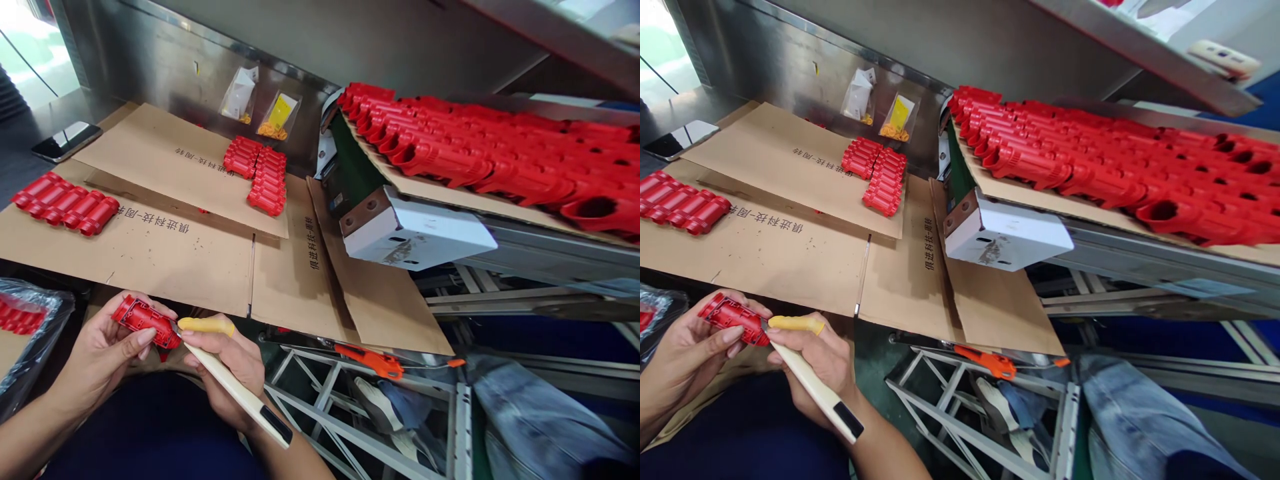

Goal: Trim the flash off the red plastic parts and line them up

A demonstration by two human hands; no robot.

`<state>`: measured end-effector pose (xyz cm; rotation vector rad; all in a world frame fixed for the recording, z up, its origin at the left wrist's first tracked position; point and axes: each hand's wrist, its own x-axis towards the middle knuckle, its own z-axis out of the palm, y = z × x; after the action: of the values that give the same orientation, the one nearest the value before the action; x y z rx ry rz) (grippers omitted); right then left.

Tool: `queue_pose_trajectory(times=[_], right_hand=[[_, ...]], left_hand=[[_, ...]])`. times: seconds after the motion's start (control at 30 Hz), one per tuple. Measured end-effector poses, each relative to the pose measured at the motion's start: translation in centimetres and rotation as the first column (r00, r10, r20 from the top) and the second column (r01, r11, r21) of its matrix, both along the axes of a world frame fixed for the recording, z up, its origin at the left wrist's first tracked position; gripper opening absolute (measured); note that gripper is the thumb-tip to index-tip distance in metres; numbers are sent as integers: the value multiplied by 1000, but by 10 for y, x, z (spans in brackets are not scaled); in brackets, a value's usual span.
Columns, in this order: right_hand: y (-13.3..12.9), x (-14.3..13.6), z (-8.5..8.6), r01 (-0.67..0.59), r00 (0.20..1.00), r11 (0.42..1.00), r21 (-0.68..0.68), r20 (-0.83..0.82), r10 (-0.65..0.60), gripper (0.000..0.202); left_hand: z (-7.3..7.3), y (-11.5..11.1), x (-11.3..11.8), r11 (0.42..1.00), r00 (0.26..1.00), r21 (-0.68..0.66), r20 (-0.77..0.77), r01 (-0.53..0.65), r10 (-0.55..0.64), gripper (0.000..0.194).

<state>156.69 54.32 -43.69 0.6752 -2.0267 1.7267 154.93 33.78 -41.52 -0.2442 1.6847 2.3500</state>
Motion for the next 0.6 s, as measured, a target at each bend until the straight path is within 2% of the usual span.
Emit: queue_pose_trajectory(times=[0.17,0.6], right_hand=[[-3,3,-1,21,1000,1000,-15,3,-21,29],[-5,7,-1,40,998,998,-46,45,-37,26]], left_hand=[[-12,-8,-2,994,994,44,-57,98,-95,27],[-13,-8,0,993,999,108,7,39,-40,30]])
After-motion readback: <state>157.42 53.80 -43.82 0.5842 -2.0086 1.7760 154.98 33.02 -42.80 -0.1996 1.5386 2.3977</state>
